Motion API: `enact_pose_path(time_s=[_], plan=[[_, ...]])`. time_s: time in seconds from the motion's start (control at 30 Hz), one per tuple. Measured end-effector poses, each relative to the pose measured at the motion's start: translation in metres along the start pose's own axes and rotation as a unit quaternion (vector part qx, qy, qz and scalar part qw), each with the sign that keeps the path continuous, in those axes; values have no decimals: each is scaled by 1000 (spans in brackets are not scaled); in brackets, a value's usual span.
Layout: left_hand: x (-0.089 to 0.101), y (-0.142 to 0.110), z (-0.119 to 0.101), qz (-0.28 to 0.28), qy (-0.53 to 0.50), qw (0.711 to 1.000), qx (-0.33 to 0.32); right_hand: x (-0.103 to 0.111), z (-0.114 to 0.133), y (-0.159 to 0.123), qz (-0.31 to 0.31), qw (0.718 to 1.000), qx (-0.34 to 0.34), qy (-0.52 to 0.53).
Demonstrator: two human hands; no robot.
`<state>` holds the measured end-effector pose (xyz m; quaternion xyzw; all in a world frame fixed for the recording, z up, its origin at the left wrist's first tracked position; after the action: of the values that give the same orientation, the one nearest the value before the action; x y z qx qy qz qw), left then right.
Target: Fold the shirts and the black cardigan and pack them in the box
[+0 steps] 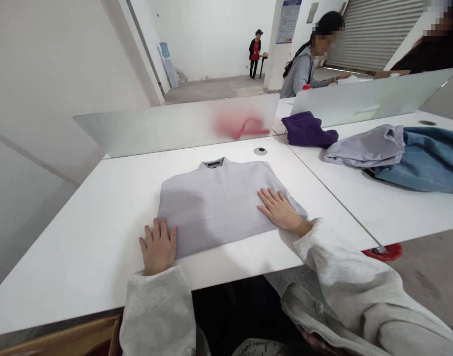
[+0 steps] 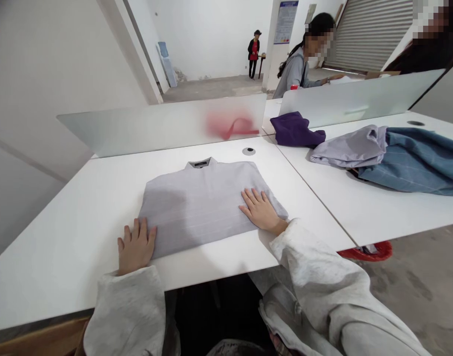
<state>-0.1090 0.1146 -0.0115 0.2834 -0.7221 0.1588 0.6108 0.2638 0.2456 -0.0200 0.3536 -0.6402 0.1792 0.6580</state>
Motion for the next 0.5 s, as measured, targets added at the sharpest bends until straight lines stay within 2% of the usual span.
enact_pose_path(time_s=[0.23, 0.37, 0.5], plan=[[3, -6, -9, -22, 25, 999, -29, -1, -5, 0, 15, 1000, 0, 10], [6, -3, -15, 2, 40, 998, -50, -3, -12, 3, 21, 1000, -2, 17], [16, 0, -21, 47, 57, 997, -38, 5, -11, 7, 46, 999, -15, 19]])
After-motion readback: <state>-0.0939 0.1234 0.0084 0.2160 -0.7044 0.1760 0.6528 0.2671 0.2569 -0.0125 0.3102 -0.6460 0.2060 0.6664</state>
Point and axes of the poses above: each hand's wrist, its own y-axis towards the middle knuckle, its own x-axis out of the back of the hand, z = x × y, the point moved 2 cm from there along y, towards the middle knuckle, and after that the axes turned 9 degrees about x, right-handed, at the moved point
